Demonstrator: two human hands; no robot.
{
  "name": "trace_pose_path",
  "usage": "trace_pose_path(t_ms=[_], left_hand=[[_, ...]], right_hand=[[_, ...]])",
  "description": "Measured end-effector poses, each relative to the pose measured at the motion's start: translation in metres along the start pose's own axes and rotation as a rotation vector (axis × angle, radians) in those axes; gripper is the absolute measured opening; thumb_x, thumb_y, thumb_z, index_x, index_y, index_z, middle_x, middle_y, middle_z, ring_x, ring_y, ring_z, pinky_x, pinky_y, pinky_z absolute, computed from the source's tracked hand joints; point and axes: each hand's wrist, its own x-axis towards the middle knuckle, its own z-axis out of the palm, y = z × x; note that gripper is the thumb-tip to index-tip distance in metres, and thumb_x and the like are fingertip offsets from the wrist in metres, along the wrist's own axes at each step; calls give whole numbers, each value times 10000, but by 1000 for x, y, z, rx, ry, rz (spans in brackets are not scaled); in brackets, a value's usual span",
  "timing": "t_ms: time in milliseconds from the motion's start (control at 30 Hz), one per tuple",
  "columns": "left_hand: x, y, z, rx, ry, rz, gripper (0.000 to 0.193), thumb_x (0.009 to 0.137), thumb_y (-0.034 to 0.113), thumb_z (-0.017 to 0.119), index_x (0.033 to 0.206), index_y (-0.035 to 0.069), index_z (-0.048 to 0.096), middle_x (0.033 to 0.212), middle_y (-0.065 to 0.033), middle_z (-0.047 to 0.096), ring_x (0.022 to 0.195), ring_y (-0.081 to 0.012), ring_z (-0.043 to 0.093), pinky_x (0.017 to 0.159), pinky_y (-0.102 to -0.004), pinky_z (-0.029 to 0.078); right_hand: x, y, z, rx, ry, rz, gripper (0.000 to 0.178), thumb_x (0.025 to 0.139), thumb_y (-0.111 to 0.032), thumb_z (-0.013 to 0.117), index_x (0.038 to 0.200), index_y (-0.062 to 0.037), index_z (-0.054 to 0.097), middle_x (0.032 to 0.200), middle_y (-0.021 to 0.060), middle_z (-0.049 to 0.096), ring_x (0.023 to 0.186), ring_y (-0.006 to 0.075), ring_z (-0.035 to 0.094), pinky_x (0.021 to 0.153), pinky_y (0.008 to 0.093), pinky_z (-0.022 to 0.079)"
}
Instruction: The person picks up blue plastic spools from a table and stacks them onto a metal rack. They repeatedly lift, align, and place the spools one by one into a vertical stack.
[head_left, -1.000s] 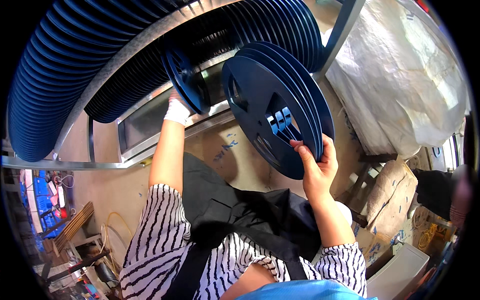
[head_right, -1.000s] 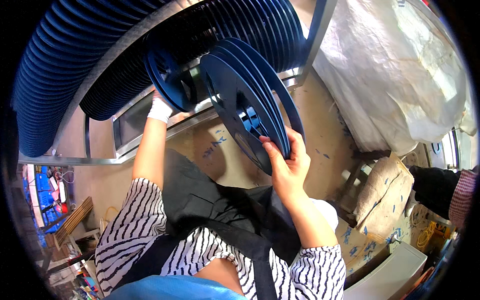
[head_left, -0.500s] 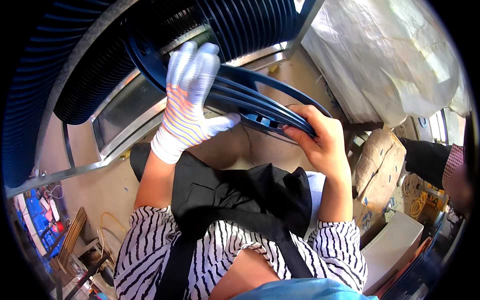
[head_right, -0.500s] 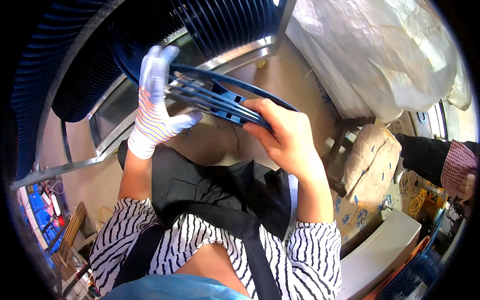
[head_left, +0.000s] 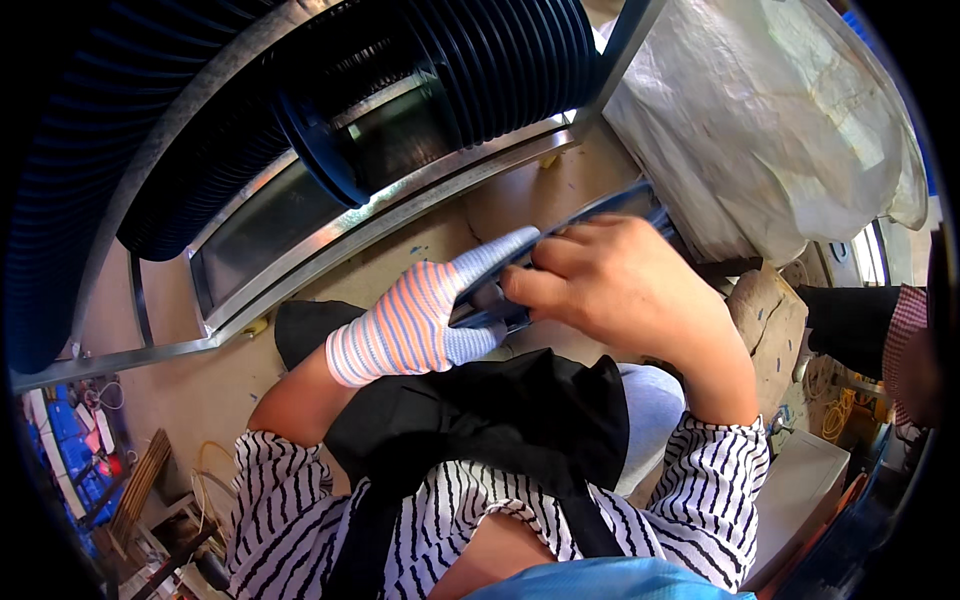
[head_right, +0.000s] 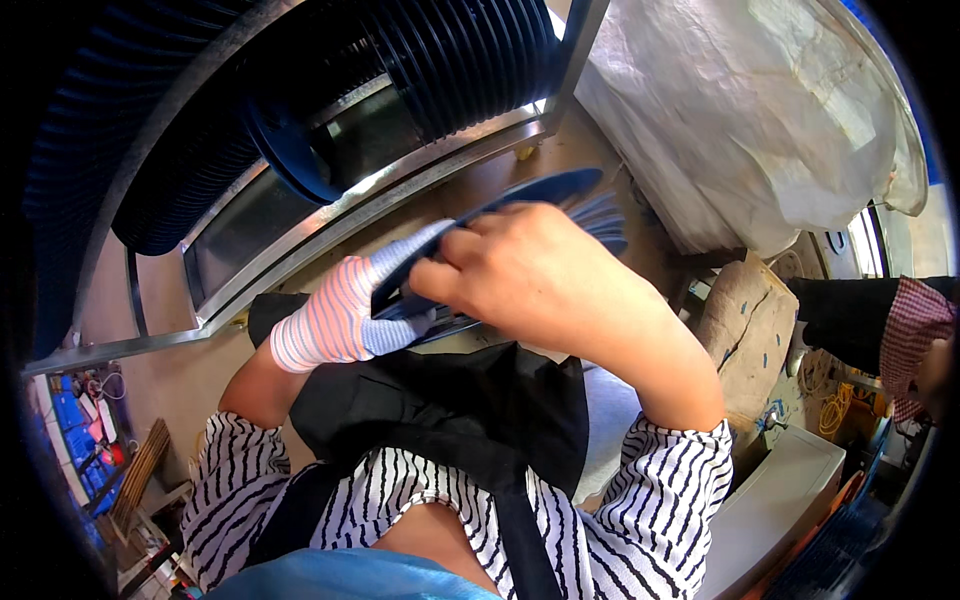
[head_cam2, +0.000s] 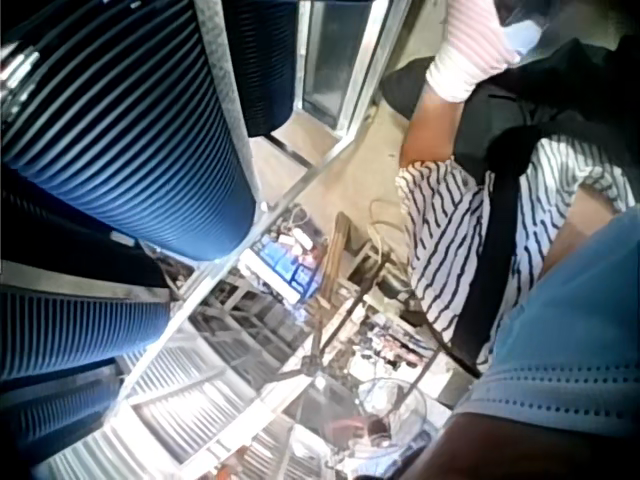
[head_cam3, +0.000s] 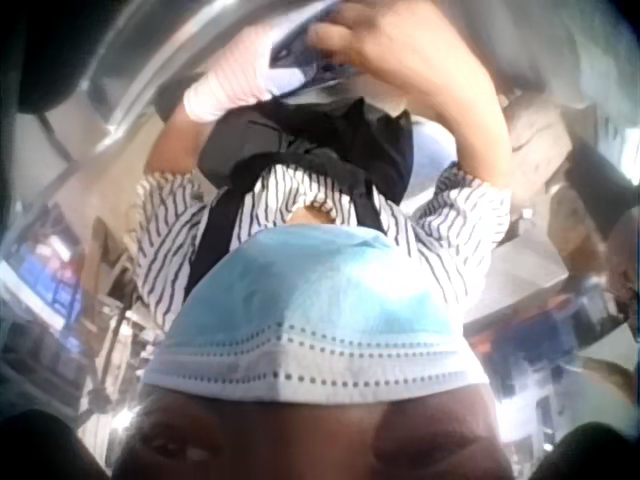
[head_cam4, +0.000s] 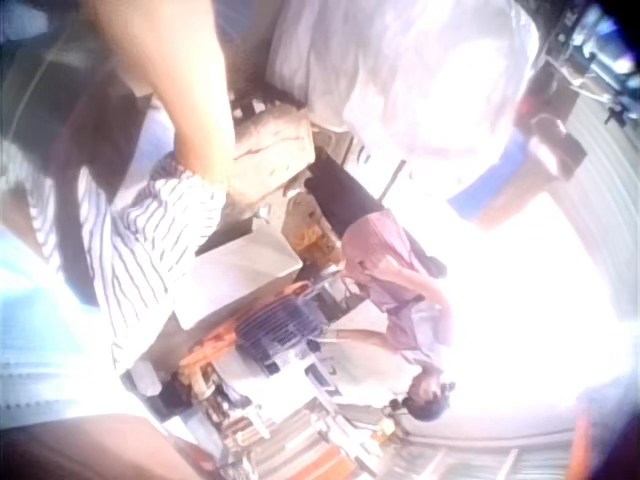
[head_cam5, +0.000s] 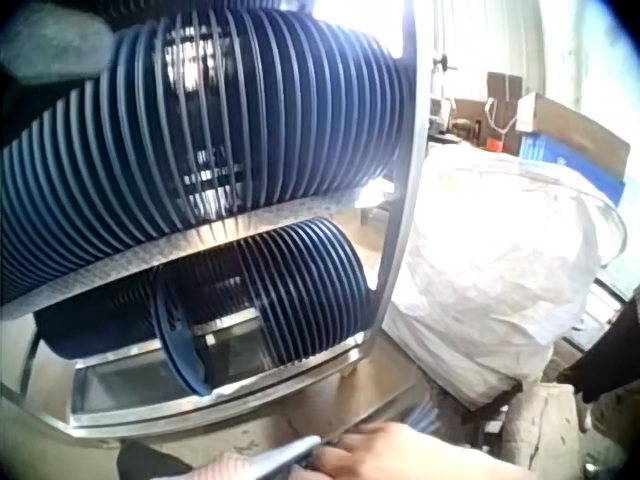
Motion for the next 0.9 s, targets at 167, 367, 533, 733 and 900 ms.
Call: trace_pose_path(t_ms=[167, 367, 533, 733, 900], left_hand=[[-14, 18, 0, -433, 372, -259, 724, 791, 10, 683, 1439, 22, 359, 1207, -107, 597, 1064, -174, 614, 935, -303, 492], [-26, 11, 6, -794, 654, -248, 665, 823, -2, 683, 1415, 12, 381, 1015, -85, 631, 860, -119, 638, 822, -261, 547], [-21, 17, 14, -792, 737, -236, 615, 880, 181, 689, 1399, 19, 403, 875, -60, 635, 852, -152, 640, 856, -313, 530], [-34, 10, 24, -844, 656, -237, 733, 853, 293, 723, 1426, 24, 353, 950, -77, 645, 879, -161, 644, 840, -328, 542], [-38, 14, 26, -1045, 603, -211, 810, 855, 145, 718, 1497, 59, 231, 1126, -72, 613, 927, -149, 633, 914, -323, 489]], right_hand=[[14, 14, 15, -325, 686, -58, 287, 689, -156, 703, 965, -128, 625, 1040, 61, 600, 934, 231, 605, 864, 381, 496], [-18, -31, 93, 551, 412, 179, 557, 712, -493, 750, 982, -31, 595, 976, 103, 595, 900, 302, 585, 762, 388, 497], [-21, -75, 116, 576, 446, 246, 823, 676, -566, 733, 1221, 13, 519, 1144, 182, 524, 1072, 358, 522, 907, 442, 443], [-30, -97, 123, 643, 429, 259, 710, 762, -350, 742, 1301, 29, 477, 1350, 221, 466, 1275, 395, 423, 1044, 486, 339], [-52, -92, 116, 892, 570, 293, 459, 752, -222, 635, 1110, 37, 513, 1134, 226, 564, 1150, 419, 541, 997, 514, 415]])
